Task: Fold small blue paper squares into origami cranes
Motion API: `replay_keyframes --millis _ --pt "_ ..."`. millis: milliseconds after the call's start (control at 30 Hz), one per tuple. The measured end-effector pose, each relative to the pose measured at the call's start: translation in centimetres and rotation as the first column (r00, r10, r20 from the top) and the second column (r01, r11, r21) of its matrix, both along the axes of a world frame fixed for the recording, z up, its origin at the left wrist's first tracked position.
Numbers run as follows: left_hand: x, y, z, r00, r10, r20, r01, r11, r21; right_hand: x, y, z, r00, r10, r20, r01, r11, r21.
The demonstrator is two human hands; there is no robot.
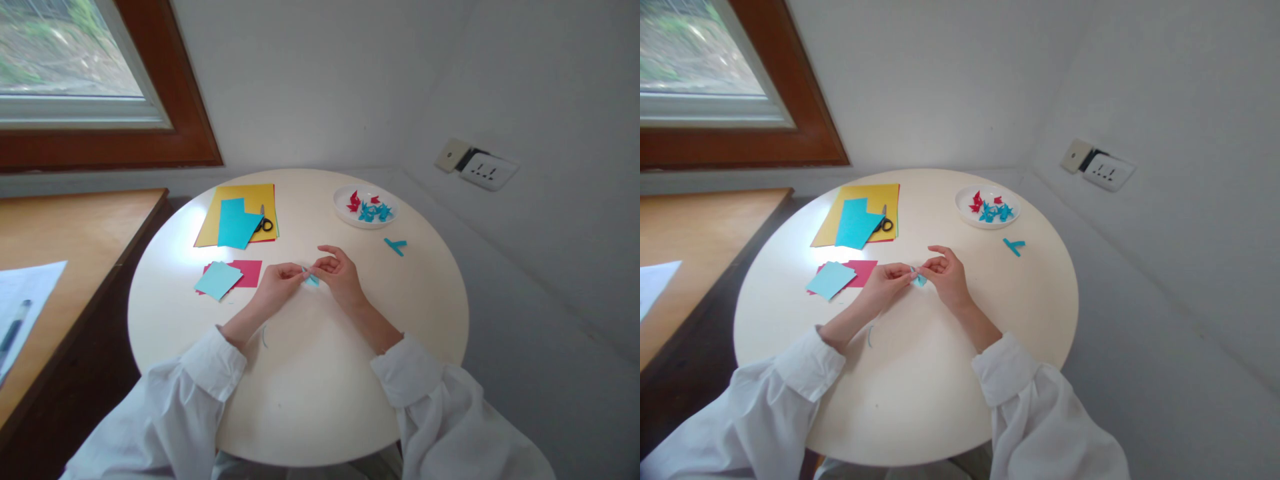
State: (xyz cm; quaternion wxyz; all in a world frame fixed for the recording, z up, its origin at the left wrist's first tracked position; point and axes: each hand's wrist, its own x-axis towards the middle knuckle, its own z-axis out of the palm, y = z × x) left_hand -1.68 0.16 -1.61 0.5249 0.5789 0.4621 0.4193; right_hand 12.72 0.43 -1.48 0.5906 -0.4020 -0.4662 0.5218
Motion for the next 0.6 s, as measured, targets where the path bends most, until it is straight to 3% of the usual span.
replay_keyframes --millis 200,433,600 --pt "0.1 -0.3 0.5 0.999 0.012 0.047 -0.010 0.998 -0.056 -0.2 -0.1 0.1 1.000 -0.014 -0.014 0.014 0.999 -0.030" --pt "0.3 -0.4 1.3 0.956 0.159 0.247 -0.108 0.973 -0.205 0.0 -0.1 0.5 0.995 -0.101 0.007 0.101 0.995 -0.003" --pt "0.2 -0.3 1.5 0.929 0.178 0.325 -0.101 0.966 -0.238 0.1 0.0 0.3 0.991 -0.108 0.073 0.108 0.994 -0.001"
